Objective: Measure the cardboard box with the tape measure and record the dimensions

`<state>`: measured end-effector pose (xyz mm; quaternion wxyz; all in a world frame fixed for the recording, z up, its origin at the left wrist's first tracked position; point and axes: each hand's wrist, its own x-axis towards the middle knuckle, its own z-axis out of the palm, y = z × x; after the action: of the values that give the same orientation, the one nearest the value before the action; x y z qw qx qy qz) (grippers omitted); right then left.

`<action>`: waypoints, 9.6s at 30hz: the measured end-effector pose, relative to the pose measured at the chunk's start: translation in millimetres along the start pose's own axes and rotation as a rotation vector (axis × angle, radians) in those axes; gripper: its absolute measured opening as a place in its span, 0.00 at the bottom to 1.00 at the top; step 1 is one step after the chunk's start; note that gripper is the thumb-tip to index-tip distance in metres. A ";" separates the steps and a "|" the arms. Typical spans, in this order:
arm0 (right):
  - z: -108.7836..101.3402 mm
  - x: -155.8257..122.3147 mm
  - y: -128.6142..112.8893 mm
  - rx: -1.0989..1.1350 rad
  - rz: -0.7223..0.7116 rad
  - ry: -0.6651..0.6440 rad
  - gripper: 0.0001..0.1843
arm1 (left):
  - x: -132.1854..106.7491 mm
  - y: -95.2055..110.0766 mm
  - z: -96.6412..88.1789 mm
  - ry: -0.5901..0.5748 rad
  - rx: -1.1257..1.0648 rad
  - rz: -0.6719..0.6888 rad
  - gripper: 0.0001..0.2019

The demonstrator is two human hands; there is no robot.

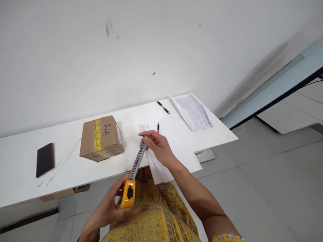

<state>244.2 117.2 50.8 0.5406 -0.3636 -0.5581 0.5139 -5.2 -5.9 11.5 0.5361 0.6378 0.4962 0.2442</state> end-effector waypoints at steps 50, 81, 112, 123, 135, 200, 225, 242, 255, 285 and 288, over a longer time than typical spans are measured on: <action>-65.4 64.0 80.6 -0.676 0.034 0.532 0.16 | 221.0 43.3 -0.7 0.079 1.311 0.442 0.14; -42.3 94.2 124.2 -0.446 0.112 0.243 0.14 | 237.5 10.6 9.8 0.099 1.128 0.545 0.10; -46.2 93.7 136.5 -0.434 0.123 0.212 0.14 | 236.9 11.3 10.0 0.105 1.131 0.560 0.10; -47.0 94.0 135.9 -0.452 0.105 0.225 0.14 | 237.4 10.6 10.2 0.106 1.134 0.561 0.11; -45.9 94.7 133.4 -0.475 0.104 0.256 0.13 | 236.5 11.6 10.1 0.099 1.131 0.551 0.12; -90.6 41.9 104.8 -1.208 -0.088 0.065 0.26 | 198.7 16.9 5.8 0.361 0.880 0.286 0.43; 64.2 120.5 -29.0 -0.225 0.054 -0.282 0.19 | -10.8 19.1 -0.1 -0.094 -0.346 -0.059 0.35; 92.6 44.4 -76.3 -0.134 -0.030 -0.384 0.19 | 20.3 74.1 6.0 0.251 -0.961 -0.151 0.31; 132.3 181.7 37.2 -0.246 0.271 -0.330 0.24 | 8.6 82.3 2.4 0.212 -0.966 -0.183 0.24; 81.0 154.8 39.7 -0.114 0.076 -0.041 0.32 | -47.1 54.7 -27.8 0.516 -0.502 0.043 0.24; 57.0 106.2 41.6 -0.228 0.074 -0.076 0.32 | -41.3 22.0 -46.1 0.705 -0.388 0.054 0.24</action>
<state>166.2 217.6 41.4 0.4548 -0.4232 -0.6193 0.4801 -52.0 -21.0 55.1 0.4368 0.4145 0.5774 0.5513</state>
